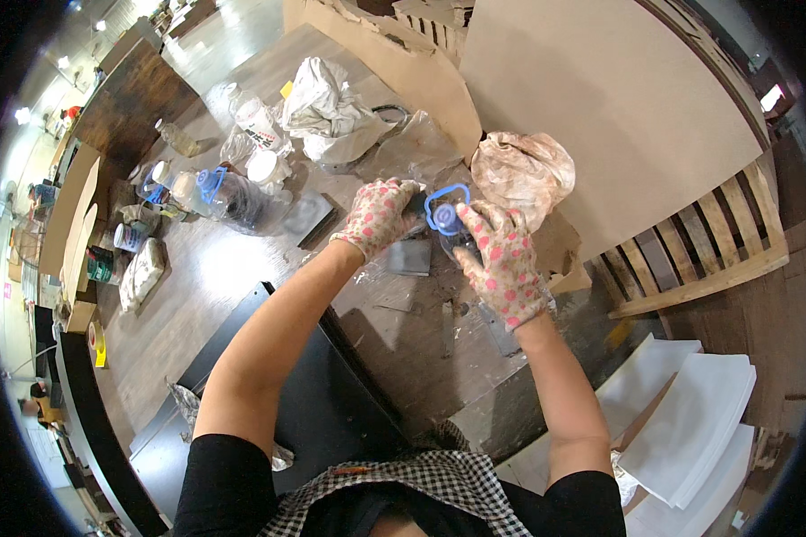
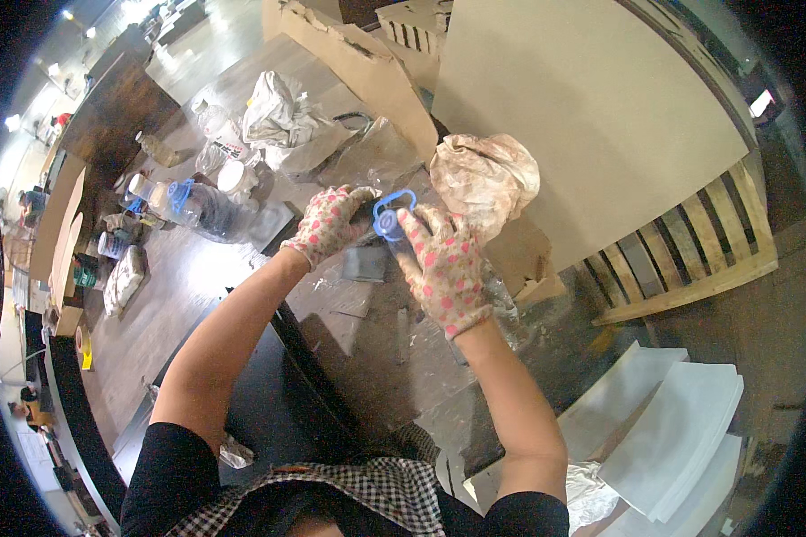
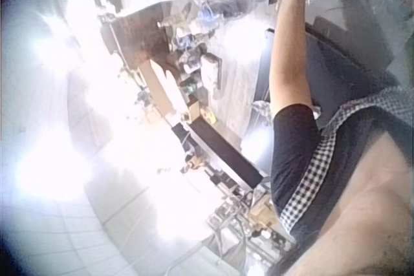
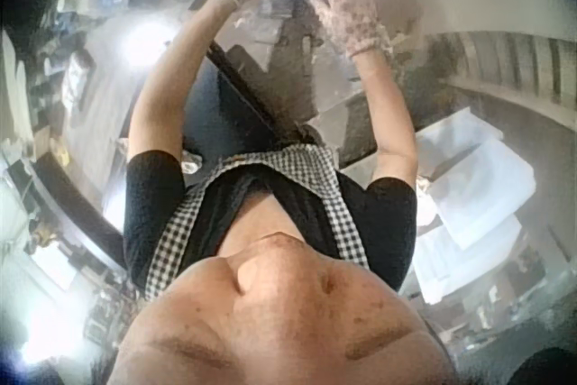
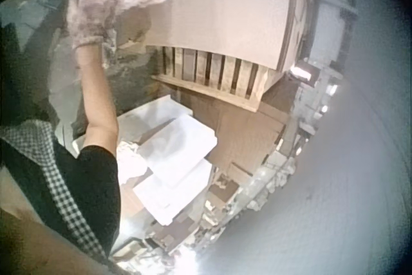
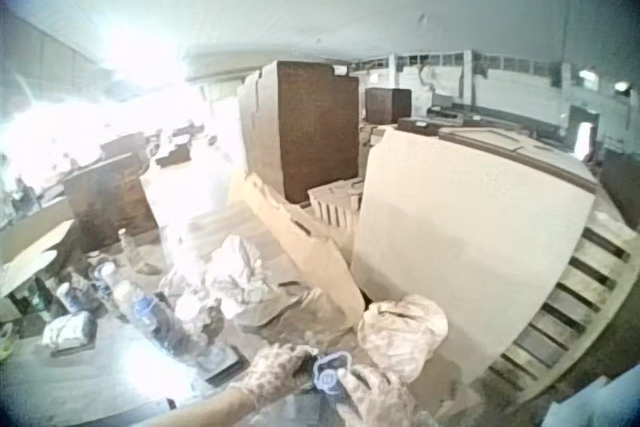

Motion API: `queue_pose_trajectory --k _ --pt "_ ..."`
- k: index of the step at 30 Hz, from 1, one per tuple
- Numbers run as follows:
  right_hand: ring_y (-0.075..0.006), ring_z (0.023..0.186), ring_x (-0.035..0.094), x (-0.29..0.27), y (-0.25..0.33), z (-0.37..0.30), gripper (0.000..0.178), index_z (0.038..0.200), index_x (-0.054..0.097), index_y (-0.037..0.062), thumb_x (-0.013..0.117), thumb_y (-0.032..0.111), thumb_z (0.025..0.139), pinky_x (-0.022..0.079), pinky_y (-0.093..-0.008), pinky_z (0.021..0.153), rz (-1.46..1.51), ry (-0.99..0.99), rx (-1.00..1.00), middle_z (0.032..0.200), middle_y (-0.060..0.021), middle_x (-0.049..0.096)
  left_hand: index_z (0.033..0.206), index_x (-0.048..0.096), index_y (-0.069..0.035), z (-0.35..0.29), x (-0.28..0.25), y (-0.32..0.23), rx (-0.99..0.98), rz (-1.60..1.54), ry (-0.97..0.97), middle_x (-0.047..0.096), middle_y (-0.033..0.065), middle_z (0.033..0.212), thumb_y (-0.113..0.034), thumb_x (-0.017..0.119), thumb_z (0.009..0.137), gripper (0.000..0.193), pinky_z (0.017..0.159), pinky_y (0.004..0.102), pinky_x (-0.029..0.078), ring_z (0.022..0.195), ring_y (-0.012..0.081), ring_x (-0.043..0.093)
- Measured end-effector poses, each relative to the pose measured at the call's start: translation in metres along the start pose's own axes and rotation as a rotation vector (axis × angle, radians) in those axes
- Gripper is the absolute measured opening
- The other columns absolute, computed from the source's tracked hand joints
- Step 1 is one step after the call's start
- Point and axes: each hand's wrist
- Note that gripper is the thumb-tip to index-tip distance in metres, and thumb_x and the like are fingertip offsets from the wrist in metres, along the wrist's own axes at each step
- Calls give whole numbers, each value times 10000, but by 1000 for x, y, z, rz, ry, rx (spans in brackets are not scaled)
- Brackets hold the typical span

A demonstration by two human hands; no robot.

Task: The person wipes a large black panel with a cloth, then uses a small blue scraper to remove residue from the edges and grooves. They repeatedly wipe the surface and edges, occasionally dipping the scraper into a small container. The person continues to clean the panel's surface and edges throughout the clip.

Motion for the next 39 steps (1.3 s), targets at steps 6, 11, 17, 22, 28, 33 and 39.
queue_pose_trajectory --k 6,11,17,22,28,33,39 --pt "-328 1119 538 19 -6 10 571 1267 636 126 798 306 749 455 -482 920 -94 -94 15 1212 -101 601 1259 623 -59 -20 -29 -6 -200 -355 -212 651 182 1218 -144 722 820 457 976 407 497 1128 333 630" --pt "-344 1130 546 12 13 35 477 1156 672 84 807 285 745 459 -478 950 -17 -24 21 1213 -130 594 1288 607 -36 -52 -43 -15 -172 -652 -333 671 142 1164 -152 713 886 432 908 351 530 1043 254 656" --pt "-357 1081 587 -55 49 5 602 1219 612 63 860 233 697 499 -481 918 109 -73 -127 1246 -152 581 1348 547 9 -104 -61 25 -522 -1509 -535 659 105 1185 -160 625 972 420 911 312 519 1026 190 640" --pt "-325 1106 565 -11 93 -29 558 1238 614 30 780 320 791 463 -447 970 319 107 -209 1279 -133 572 1332 545 -7 -127 -55 46 -335 -1608 -504 657 85 1174 -253 589 1008 410 834 310 519 977 174 637" --pt "-318 1049 597 8 60 -42 554 1302 597 82 785 261 812 522 -430 877 456 32 -161 1230 -153 599 1359 521 -21 -118 -45 27 -299 -1790 -347 653 90 1166 -194 611 986 420 840 350 527 1015 224 650" --pt "-343 948 631 14 -19 0 528 1364 576 161 690 114 851 532 -439 827 81 4 -12 1046 -175 624 1454 437 -71 -97 -22 9 -248 -2059 -146 655 114 1149 -184 642 932 572 955 493 515 1039 281 657" --pt "-338 877 635 20 -47 23 238 1038 740 111 668 76 813 514 -446 785 -77 329 -121 906 -156 630 1433 461 -78 -80 11 4 -237 -2145 -20 622 143 1271 -141 655 873 596 968 471 516 1113 334 631"
Point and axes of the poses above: each hand's wrist, its own z-axis towards the middle knuckle, its own x-axis out of the palm, y = z × x
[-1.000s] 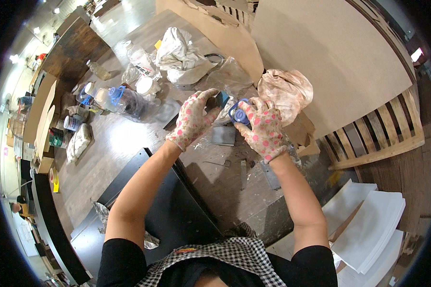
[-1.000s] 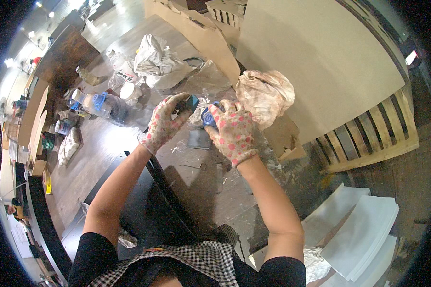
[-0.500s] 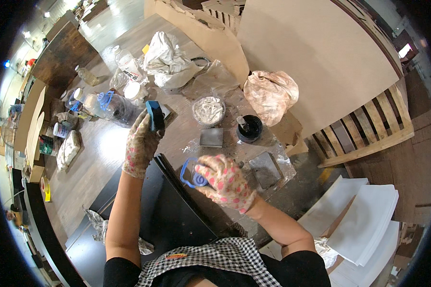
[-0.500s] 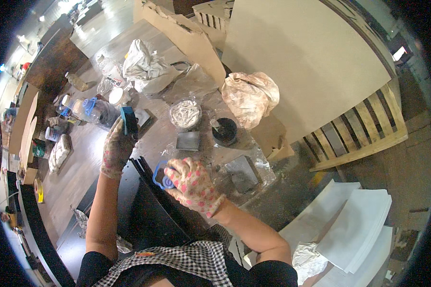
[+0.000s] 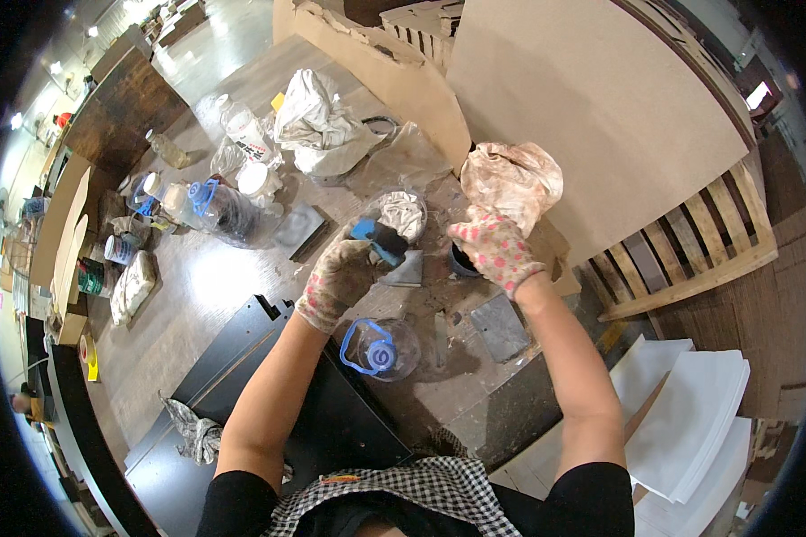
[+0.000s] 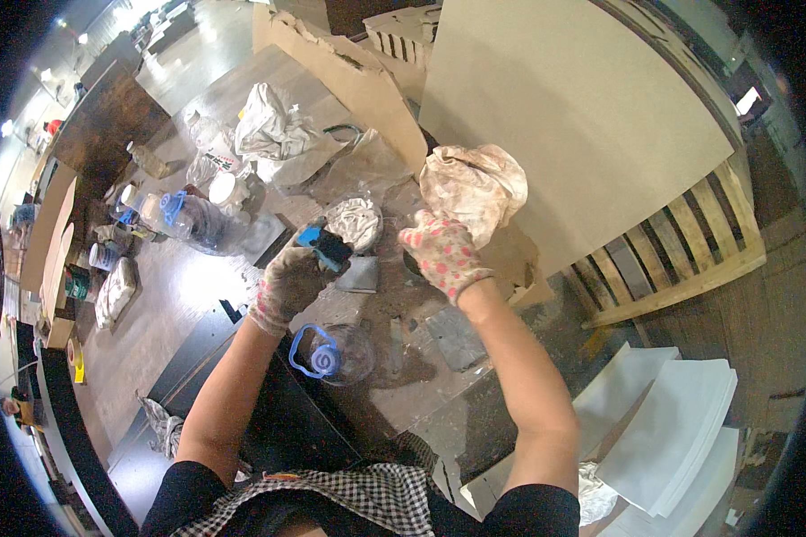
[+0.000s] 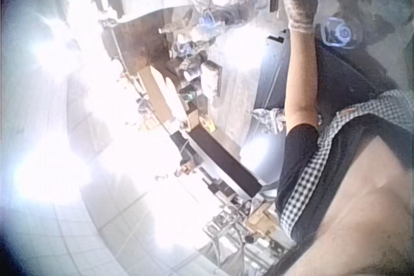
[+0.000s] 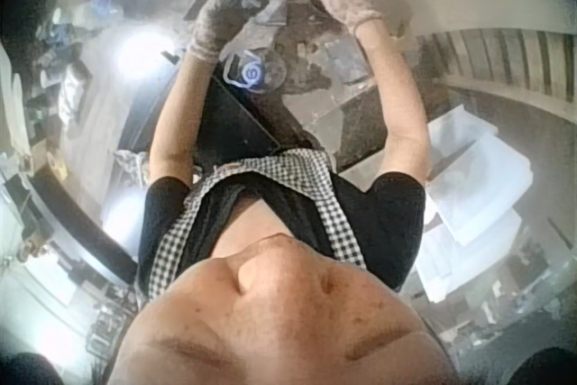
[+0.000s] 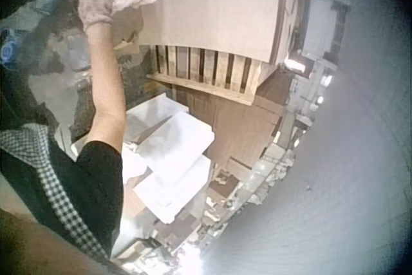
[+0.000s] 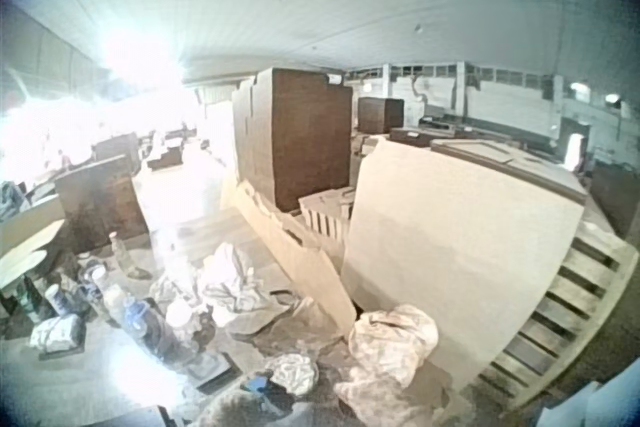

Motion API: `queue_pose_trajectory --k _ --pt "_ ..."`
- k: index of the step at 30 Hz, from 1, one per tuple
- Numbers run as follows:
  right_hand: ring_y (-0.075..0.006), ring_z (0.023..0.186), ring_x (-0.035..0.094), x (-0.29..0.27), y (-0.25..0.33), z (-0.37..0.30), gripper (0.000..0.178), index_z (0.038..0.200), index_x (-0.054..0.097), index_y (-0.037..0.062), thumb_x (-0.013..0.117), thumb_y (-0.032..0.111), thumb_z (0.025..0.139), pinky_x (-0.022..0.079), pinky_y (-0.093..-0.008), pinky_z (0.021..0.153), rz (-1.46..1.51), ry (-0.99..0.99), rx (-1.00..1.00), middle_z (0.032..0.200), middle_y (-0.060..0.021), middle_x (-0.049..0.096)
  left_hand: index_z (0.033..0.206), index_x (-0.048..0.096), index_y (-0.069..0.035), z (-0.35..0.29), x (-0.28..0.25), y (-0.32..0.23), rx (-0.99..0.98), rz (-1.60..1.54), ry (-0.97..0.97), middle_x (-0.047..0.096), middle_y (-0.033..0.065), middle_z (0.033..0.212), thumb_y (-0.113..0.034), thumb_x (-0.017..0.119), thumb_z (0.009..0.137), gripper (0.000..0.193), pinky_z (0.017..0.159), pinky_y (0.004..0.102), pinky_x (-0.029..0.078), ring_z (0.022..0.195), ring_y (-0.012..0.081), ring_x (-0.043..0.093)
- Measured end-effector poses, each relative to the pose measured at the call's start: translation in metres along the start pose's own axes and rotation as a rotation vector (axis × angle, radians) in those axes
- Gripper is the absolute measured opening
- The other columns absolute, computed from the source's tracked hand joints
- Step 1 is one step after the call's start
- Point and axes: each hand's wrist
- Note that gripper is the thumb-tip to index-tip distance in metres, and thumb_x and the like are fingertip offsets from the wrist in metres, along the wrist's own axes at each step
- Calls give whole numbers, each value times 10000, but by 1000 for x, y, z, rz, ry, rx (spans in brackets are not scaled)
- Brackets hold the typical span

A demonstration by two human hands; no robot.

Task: The person wipes a large black panel with a cloth, then uses a small blue scraper to remove residue from the edges and grooves. They repeatedly wipe the surface and edges, occasionally dipping the scraper into a small container. The person continues to clean the panel's surface and edges throughout the clip.

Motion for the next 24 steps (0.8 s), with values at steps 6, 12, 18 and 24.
queue_pose_trajectory --k 6,12,18,24 --pt "-300 915 630 -13 1 -21 201 1008 719 88 699 127 812 509 -432 812 128 116 -80 915 -117 636 1353 522 -58 11 4 16 17 86 0 629 66 1242 -88 680 872 507 893 334 500 1078 185 615" --pt "-286 800 703 -14 2 -25 164 978 671 69 668 194 873 551 -418 718 -60 -181 30 874 -116 712 1356 537 -52 12 14 17 10 246 -40 637 55 1221 -103 730 833 560 891 318 493 1054 166 612" --pt "-375 681 670 -17 0 -43 241 1131 648 54 637 135 904 539 -446 652 89 -23 203 745 -163 680 1315 572 -27 8 23 7 43 494 -121 662 45 1160 -74 747 811 535 928 319 490 1035 154 617" --pt "-326 695 697 -20 13 -39 223 1088 688 29 625 53 876 551 -401 647 98 185 356 804 -164 708 1291 576 -29 1 25 9 55 615 -127 658 63 1175 -75 753 816 509 969 320 486 1076 160 620"
Point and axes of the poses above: each hand's wrist, its own z-axis towards the middle knuckle, its own x-axis out of the palm, y = z × x
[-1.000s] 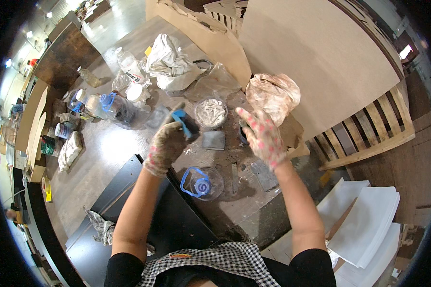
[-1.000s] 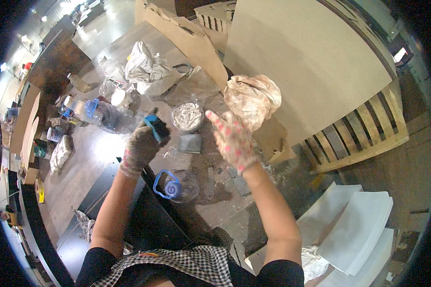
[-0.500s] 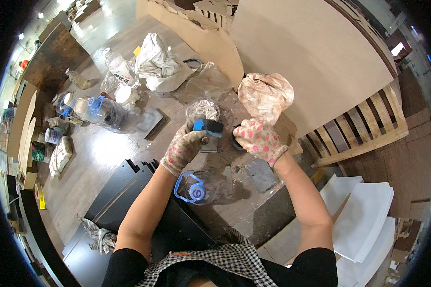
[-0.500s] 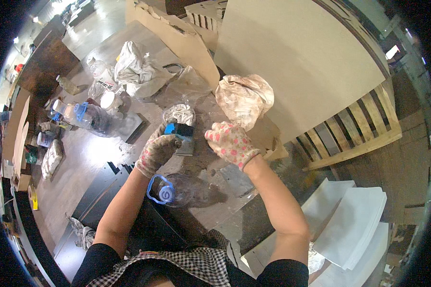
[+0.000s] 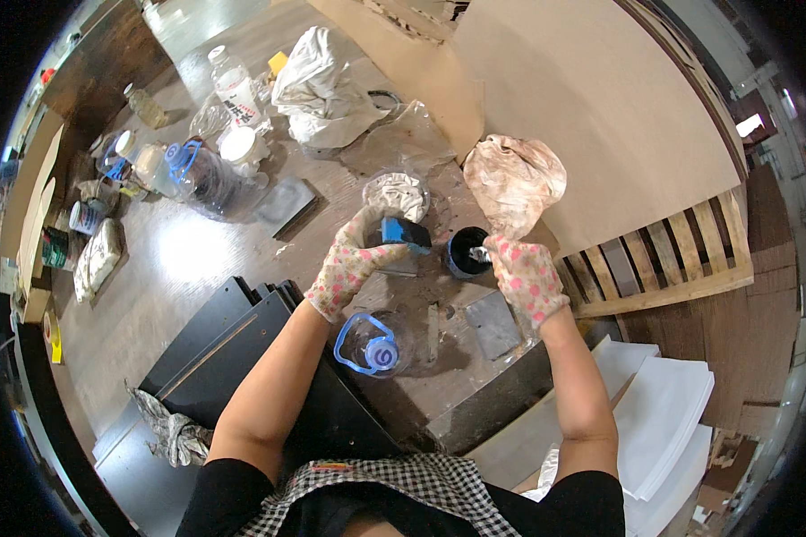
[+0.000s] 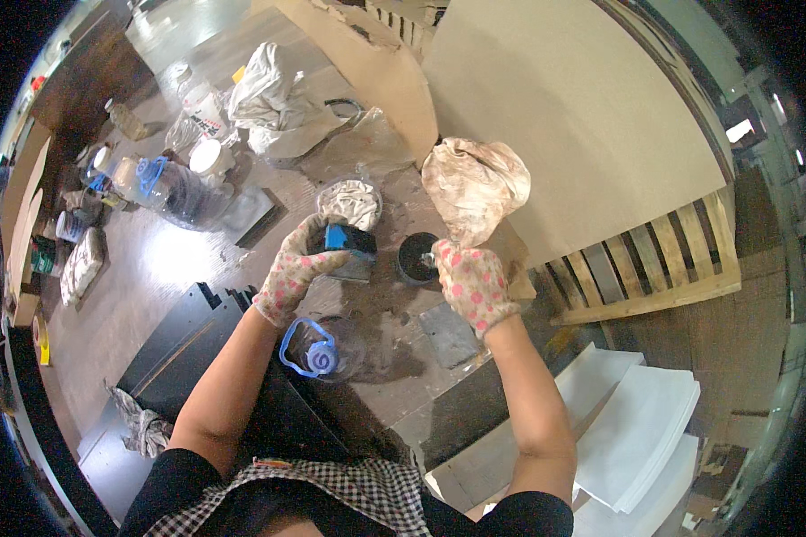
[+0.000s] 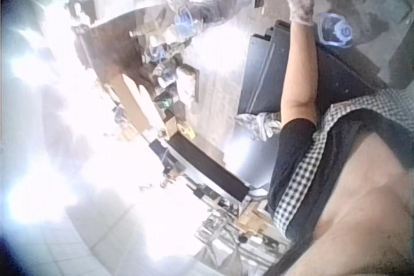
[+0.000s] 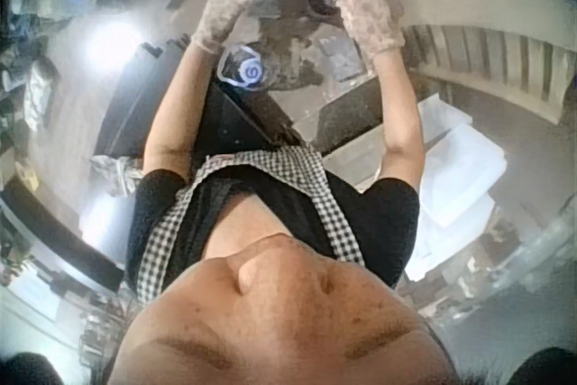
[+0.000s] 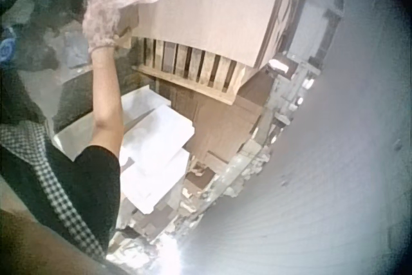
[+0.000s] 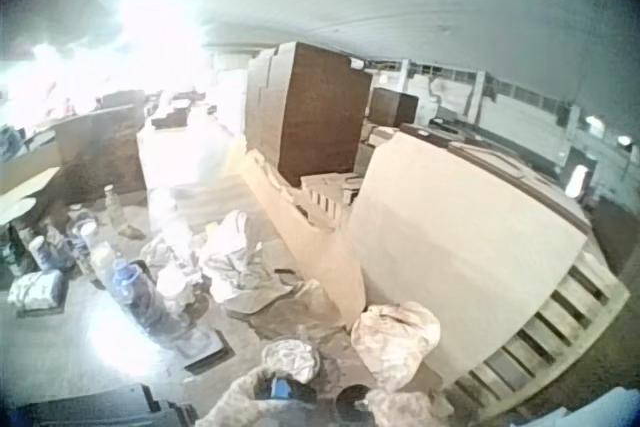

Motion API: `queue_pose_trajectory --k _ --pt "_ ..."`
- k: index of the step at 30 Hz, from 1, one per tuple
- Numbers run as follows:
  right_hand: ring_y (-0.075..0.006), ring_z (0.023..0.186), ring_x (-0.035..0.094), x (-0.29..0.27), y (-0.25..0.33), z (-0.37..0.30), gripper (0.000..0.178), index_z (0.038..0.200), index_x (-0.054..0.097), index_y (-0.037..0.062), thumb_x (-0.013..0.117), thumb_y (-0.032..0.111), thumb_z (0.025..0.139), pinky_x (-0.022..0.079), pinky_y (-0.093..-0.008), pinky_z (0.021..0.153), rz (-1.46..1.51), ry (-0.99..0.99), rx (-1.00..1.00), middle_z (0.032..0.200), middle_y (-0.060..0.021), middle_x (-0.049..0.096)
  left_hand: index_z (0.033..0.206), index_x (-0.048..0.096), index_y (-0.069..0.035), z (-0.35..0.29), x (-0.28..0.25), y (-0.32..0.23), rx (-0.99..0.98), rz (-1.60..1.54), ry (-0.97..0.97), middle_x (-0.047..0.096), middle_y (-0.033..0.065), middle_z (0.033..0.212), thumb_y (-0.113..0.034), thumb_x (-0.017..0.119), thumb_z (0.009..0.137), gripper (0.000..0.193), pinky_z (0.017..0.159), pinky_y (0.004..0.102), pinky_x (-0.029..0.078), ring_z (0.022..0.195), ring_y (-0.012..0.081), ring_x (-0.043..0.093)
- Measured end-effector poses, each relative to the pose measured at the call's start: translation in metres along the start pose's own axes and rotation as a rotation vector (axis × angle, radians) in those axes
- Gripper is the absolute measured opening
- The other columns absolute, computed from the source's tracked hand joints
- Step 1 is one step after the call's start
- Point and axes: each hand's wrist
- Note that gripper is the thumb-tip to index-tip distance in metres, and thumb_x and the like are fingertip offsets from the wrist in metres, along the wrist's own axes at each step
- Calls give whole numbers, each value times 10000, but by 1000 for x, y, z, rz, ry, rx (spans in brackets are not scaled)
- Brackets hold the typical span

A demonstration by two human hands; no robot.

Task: The person wipes a large black panel with a cloth, then uses a small blue scraper to remove residue from the edges and grooves. They repeatedly wipe the surface and edges, occasionally dipping the scraper into a small container. The person continues to clean the panel's surface and edges throughout the clip.

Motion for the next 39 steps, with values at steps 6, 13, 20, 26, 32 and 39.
queue_pose_trajectory --k 6,13,20,26,32,39 --pt "-333 779 712 1 10 -4 183 1034 699 31 620 26 869 563 -398 689 -16 -228 -199 850 -168 718 1293 566 -27 4 -5 11 66 29 31 648 50 1195 -64 764 823 512 980 322 486 1081 154 616" --pt "-343 759 691 3 11 -8 223 1094 676 35 608 21 882 539 -430 655 100 -202 -204 873 -185 703 1329 541 -39 8 -7 26 68 98 33 641 31 1204 -18 755 818 554 1007 323 479 1100 142 612" --pt "-339 714 693 4 20 -13 150 1030 680 65 592 83 909 539 -440 653 135 -156 -74 792 -175 693 1315 554 -33 8 -6 25 58 194 -50 631 26 1208 -20 753 819 535 999 319 477 1098 132 601" --pt "-346 710 691 7 22 -14 241 1118 673 19 614 -2 886 535 -423 656 -28 -390 -211 784 -179 703 1300 571 -49 8 -4 27 66 181 -27 652 37 1167 -26 755 817 518 968 320 499 1076 137 614" --pt "-396 840 693 7 19 -10 215 1068 691 25 659 115 875 536 -454 759 23 -129 17 894 -216 710 1270 580 -40 11 -4 32 61 195 -1 657 39 1165 -26 759 811 492 934 325 519 1051 144 627" --pt "-393 798 684 0 22 -1 152 985 686 70 659 162 868 533 -480 732 -269 -93 -31 822 -186 704 1313 571 -45 6 -1 27 36 235 11 666 109 1189 -101 765 793 557 973 343 478 1106 191 610"
Point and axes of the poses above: each hand's wrist, its own z-axis towards the middle knuckle, its own x-axis out of the palm, y = z × x
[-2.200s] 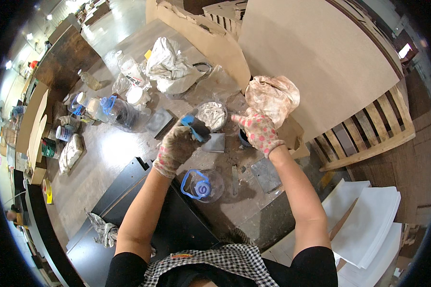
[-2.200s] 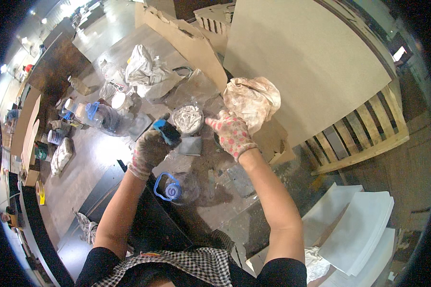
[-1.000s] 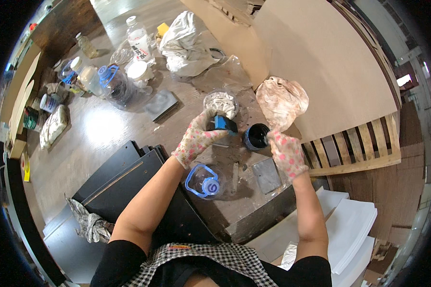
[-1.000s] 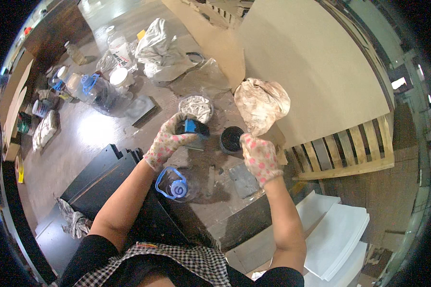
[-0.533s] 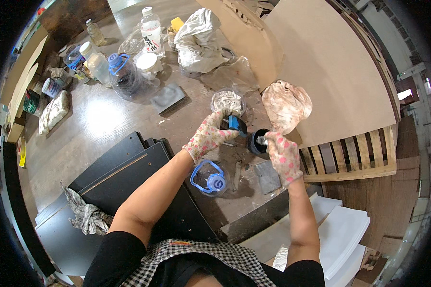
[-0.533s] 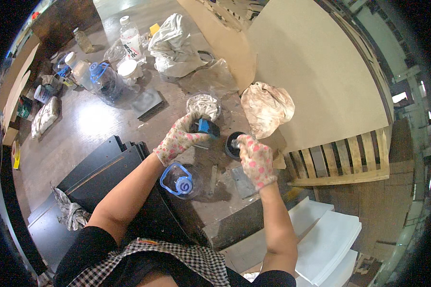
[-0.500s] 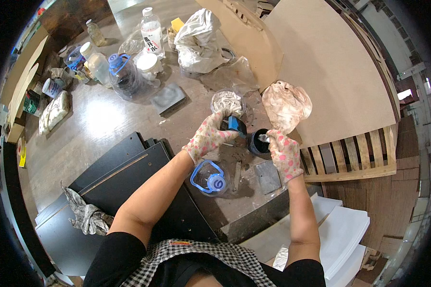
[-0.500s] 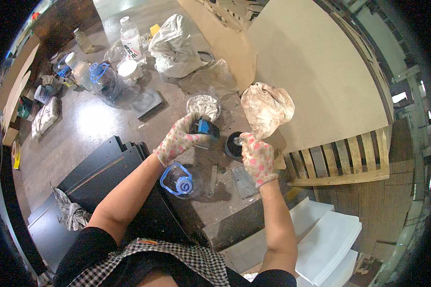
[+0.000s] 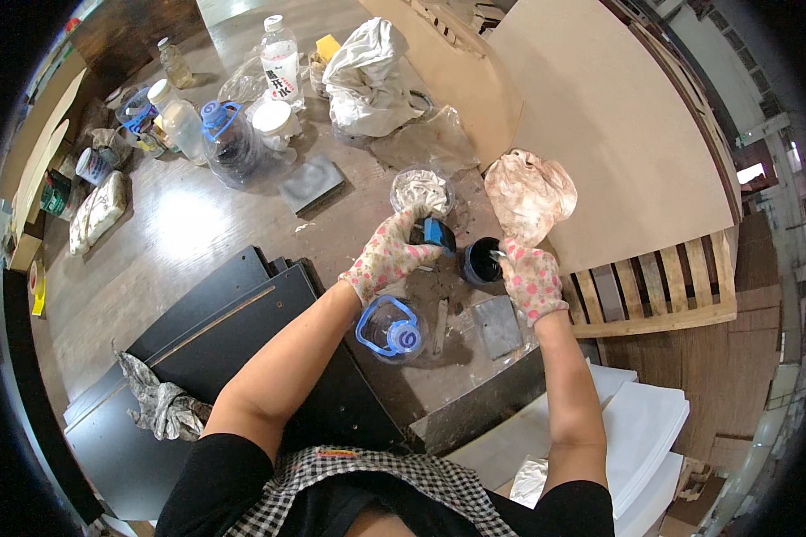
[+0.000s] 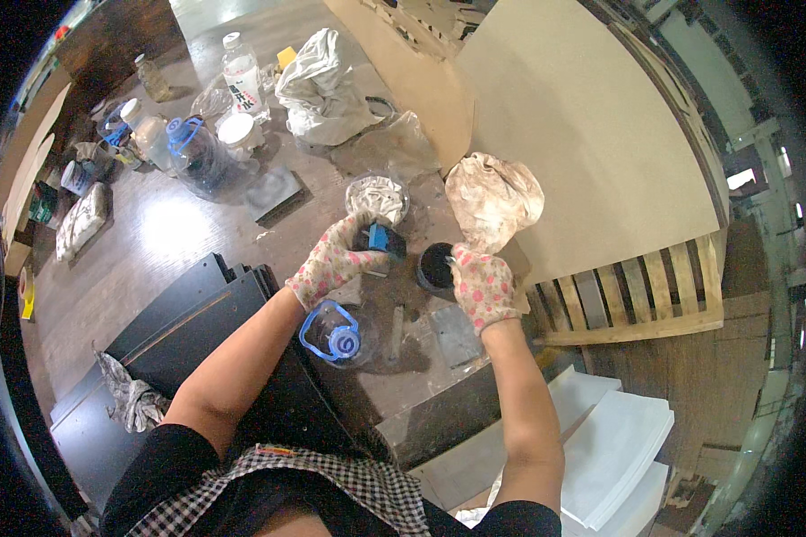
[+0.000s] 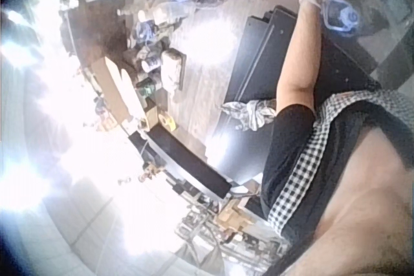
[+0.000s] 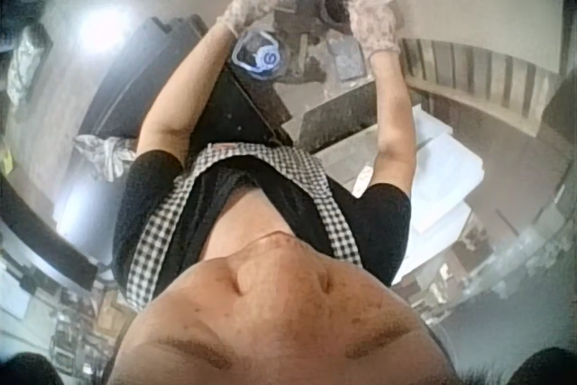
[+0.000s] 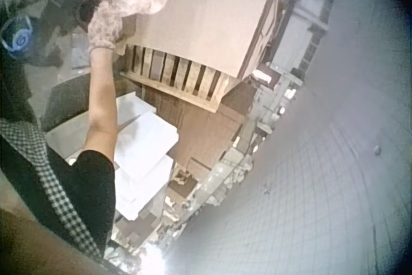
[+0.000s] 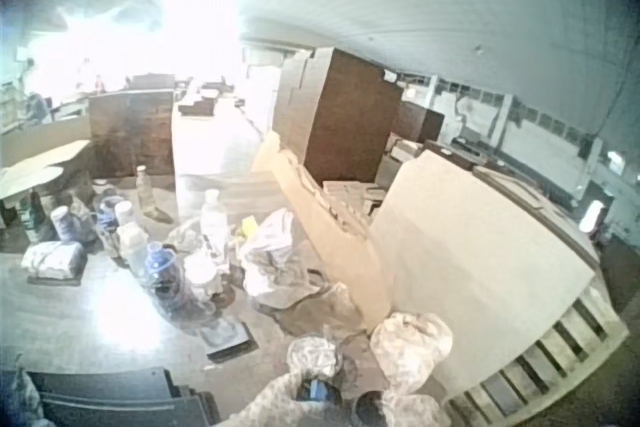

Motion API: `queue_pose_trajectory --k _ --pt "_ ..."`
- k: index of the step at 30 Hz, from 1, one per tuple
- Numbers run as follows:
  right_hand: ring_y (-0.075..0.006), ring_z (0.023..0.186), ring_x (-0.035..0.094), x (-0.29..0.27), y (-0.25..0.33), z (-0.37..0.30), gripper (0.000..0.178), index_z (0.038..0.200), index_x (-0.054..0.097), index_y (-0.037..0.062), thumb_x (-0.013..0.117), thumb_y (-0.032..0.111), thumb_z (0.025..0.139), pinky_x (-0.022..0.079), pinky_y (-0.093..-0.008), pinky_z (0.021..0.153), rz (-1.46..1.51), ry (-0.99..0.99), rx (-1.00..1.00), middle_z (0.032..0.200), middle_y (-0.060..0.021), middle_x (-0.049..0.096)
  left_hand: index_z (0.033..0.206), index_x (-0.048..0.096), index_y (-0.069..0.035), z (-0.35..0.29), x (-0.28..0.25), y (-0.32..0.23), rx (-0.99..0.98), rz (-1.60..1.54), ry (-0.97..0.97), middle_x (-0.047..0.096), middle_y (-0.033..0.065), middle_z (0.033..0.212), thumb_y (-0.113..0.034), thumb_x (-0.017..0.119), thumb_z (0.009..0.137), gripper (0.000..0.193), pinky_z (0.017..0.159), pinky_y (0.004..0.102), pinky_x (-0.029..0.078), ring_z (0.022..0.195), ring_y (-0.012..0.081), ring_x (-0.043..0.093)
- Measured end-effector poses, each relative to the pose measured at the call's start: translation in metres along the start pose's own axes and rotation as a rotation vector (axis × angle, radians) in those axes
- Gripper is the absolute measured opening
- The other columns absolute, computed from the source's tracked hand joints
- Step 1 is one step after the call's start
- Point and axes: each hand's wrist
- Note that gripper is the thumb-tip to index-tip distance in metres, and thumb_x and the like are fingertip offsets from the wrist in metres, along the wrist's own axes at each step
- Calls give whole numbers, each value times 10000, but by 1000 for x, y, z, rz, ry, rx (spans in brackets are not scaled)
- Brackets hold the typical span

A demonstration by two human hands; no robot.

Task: The person wipes a large black panel with a cloth, then uses a small blue scraper to remove residue from the edges and grooves. They repeatedly wipe the surface and edges, occasionally dipping the scraper into a small container. The person continues to clean the panel's surface and edges throughout the clip.

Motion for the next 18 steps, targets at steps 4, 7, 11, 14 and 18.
queue_pose_trajectory --k 4,7,11,14,18 --pt "-376 792 686 -3 2 -5 134 972 689 83 663 165 871 531 -475 721 103 212 -27 822 -174 706 1328 556 -44 -3 1 -1 50 69 -46 666 132 1197 -124 763 793 579 970 343 480 1110 212 618" --pt "-376 790 691 -2 2 -7 110 923 664 67 640 161 873 535 -479 717 314 -98 -121 807 -189 696 1333 551 -42 0 1 1 -8 27 6 664 138 1202 -128 762 791 588 965 346 485 1109 212 620" --pt "-377 804 690 0 0 -11 118 967 678 74 649 156 886 532 -479 706 214 16 101 824 -180 703 1338 545 -33 1 1 5 -35 15 -53 667 143 1198 -126 755 797 588 960 347 489 1099 214 628" --pt "-369 801 694 3 1 -11 126 978 684 51 643 131 890 536 -454 709 332 -131 -34 832 -185 705 1325 557 -40 0 2 4 79 -76 31 672 132 1178 -113 746 803 560 955 344 490 1087 211 630" --pt "-371 793 686 4 4 -10 105 953 671 51 629 130 898 526 -458 692 101 -35 19 819 -185 701 1306 568 -41 -1 1 -3 1 48 11 674 119 1157 -86 733 809 525 950 342 491 1076 204 627"
Point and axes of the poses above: each hand's wrist, its own z-axis towards the middle knuckle, its own x-axis out of the palm, y = z × x
